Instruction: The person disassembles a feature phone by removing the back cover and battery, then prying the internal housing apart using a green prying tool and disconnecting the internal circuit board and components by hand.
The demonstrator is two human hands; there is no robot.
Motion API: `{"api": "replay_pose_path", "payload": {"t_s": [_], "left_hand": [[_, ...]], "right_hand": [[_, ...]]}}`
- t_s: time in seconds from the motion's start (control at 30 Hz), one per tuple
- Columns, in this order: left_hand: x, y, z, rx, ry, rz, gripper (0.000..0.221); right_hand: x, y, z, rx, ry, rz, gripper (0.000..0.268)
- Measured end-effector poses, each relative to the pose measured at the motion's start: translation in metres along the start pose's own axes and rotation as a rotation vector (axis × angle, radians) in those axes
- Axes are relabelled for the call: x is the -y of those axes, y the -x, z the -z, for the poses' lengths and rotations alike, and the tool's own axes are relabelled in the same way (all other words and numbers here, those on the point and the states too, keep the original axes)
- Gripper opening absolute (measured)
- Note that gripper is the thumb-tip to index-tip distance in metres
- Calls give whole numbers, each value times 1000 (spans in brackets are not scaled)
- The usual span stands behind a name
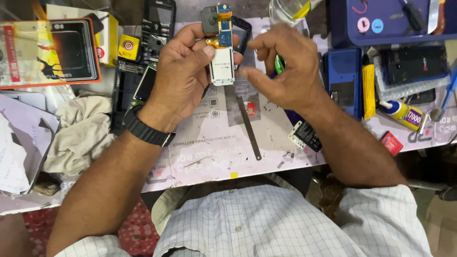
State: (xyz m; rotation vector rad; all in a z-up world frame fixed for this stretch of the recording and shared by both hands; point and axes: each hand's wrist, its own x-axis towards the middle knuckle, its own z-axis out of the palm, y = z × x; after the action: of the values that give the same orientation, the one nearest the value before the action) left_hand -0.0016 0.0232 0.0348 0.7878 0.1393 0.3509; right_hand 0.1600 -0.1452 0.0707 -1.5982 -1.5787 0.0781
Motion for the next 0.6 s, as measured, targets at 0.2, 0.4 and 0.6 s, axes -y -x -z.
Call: {"api": "replay_pose_path", "payload": {"t_s": [0.2, 0.4, 0.6], "left_hand": [[0, -1, 0, -6, 52, 3, 30], [3, 1, 0, -9, 83, 8, 37], [6, 2, 1, 68, 60, 27, 64]], "right_hand": [[5, -5, -2, 44, 8, 131, 43], [4, -8, 3, 112, 179, 244, 50], [-1, -6, 2, 187, 265, 255, 48]]}}
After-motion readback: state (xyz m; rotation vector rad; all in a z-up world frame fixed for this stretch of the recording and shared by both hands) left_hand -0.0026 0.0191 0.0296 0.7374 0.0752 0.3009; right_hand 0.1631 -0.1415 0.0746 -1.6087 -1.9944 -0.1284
